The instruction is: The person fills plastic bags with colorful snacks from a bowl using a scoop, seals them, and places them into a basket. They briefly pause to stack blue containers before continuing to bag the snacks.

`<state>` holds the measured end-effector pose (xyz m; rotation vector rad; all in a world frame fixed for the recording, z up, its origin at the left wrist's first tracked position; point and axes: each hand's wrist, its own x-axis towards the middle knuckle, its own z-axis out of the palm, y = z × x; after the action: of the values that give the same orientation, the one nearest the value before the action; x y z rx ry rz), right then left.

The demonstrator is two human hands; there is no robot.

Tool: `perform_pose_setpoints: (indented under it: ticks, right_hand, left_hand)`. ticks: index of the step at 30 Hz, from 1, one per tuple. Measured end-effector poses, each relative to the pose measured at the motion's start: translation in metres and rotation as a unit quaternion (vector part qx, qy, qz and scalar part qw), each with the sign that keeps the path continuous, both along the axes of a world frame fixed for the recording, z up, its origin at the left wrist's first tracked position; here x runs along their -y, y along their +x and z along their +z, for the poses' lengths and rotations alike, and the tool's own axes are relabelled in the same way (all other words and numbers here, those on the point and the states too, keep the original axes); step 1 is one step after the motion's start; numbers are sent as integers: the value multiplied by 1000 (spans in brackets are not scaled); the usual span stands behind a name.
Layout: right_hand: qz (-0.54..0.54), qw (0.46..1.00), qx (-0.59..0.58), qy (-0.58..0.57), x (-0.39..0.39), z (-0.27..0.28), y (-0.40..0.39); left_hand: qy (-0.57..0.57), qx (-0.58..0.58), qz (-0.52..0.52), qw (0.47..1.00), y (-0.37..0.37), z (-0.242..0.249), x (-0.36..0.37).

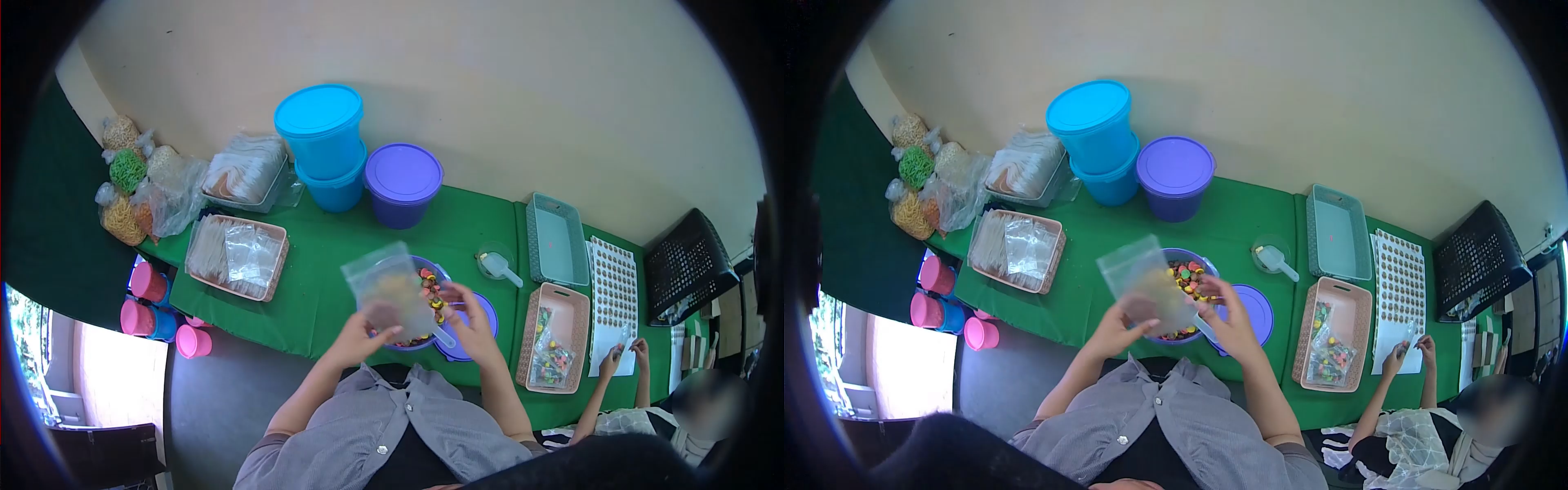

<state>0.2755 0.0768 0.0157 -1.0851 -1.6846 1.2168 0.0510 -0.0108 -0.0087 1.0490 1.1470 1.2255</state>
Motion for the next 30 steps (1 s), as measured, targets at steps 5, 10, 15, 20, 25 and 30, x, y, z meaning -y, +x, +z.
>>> perform_pose_setpoints:
  ticks: [5, 10, 15, 20, 25, 30]
  right_hand:
    - [146, 984, -43, -94, 15, 5, -11]
    - [131, 986, -53, -92, 27, -5, -22]
    - [16, 997, -67, 43, 26, 7, -14]
    - [73, 989, -117, -55, 36, 11, -23]
    - [78, 990, -96, -62, 34, 9, -25]
    - [34, 996, 75, 29, 39, 17, -24]
  left_hand:
    - [20, 60, 61, 996, 24, 17, -7]
    - [24, 58, 120, 991, 22, 31, -11]
    - [167, 53, 175, 969, 26, 13, -12]
    - [304, -287, 137, 898, 33, 22, -9]
    - [308, -378, 80, 869, 43, 31, -11]
    - [326, -278, 74, 901, 53, 23, -10]
